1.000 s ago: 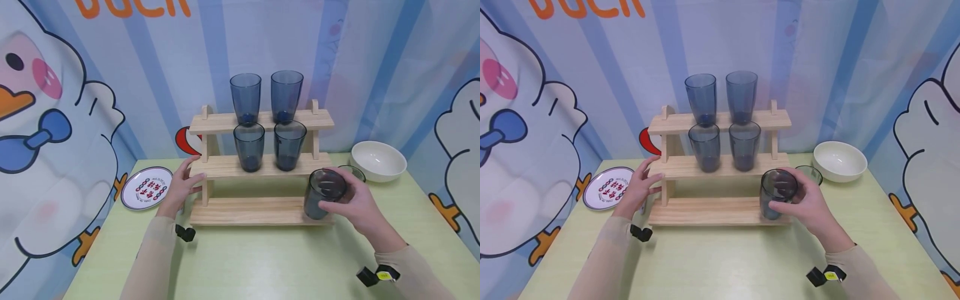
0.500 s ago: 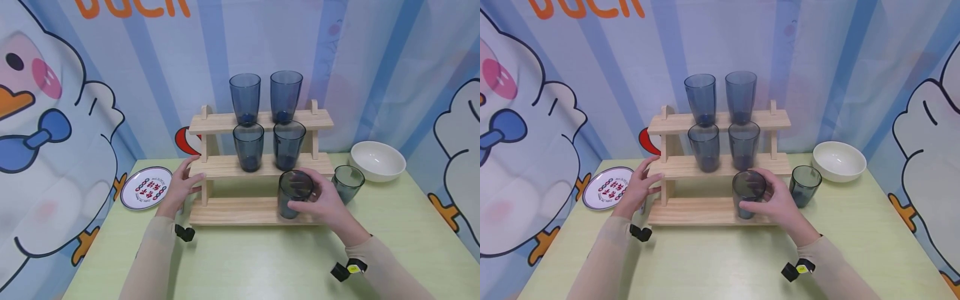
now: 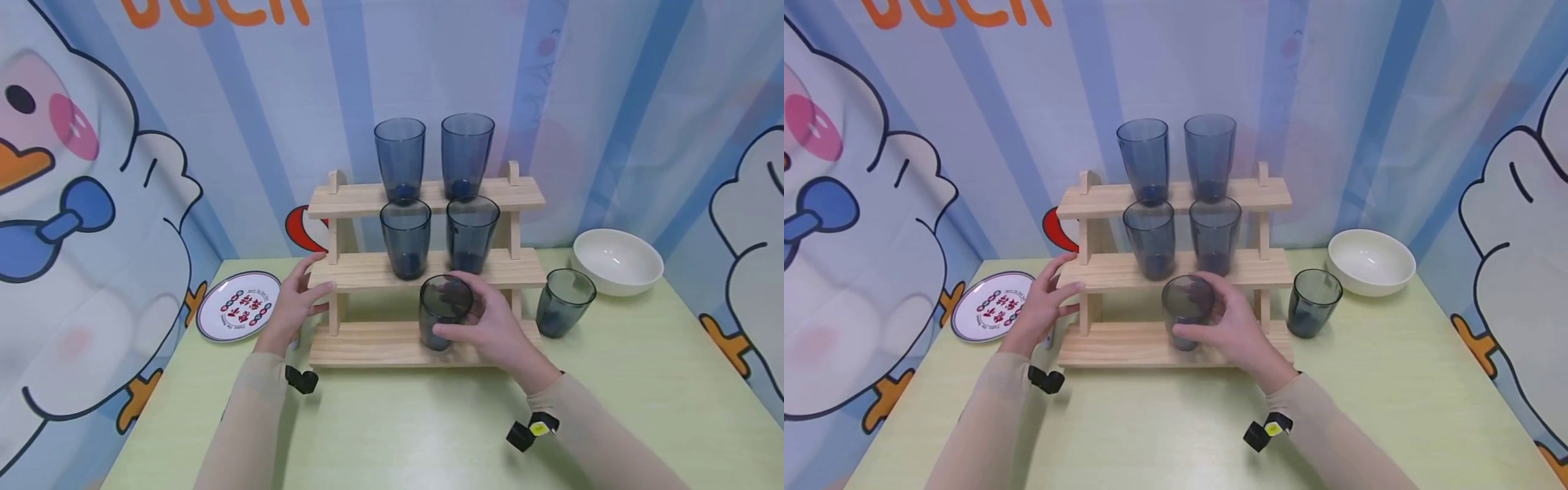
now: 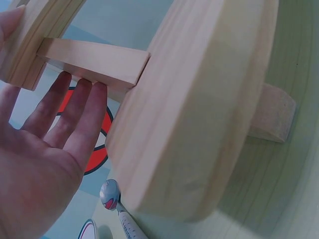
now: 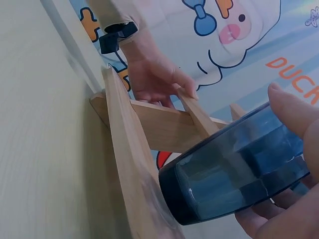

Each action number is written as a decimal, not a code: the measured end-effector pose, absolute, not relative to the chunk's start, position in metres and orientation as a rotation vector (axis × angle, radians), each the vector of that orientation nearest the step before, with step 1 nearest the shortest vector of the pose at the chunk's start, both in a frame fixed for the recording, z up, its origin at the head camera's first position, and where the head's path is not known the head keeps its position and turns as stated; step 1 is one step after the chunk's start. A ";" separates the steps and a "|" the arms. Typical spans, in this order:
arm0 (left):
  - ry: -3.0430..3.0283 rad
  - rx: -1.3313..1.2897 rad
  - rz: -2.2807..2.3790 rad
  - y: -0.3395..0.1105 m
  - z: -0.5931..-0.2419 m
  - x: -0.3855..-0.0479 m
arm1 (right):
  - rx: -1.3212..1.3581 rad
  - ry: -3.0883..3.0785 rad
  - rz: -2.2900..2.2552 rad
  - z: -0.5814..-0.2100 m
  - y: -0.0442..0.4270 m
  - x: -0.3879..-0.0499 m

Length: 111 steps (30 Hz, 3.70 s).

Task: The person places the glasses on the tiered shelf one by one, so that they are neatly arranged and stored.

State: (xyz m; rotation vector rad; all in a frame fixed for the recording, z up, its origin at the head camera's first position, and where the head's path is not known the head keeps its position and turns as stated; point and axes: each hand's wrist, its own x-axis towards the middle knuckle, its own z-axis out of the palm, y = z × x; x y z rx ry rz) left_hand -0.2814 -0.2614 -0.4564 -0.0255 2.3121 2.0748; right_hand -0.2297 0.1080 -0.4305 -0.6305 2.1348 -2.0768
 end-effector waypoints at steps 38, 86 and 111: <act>2.313 -0.049 2.071 -0.262 -0.458 -0.282 | -0.678 2.217 -1.958 -0.439 0.063 -0.230; 2.291 0.002 2.101 -0.261 -0.456 -0.280 | -0.801 2.430 -1.845 -0.429 0.151 -0.214; 2.298 -0.028 2.079 -0.263 -0.458 -0.279 | -0.546 3.254 -1.436 -0.424 0.263 -0.213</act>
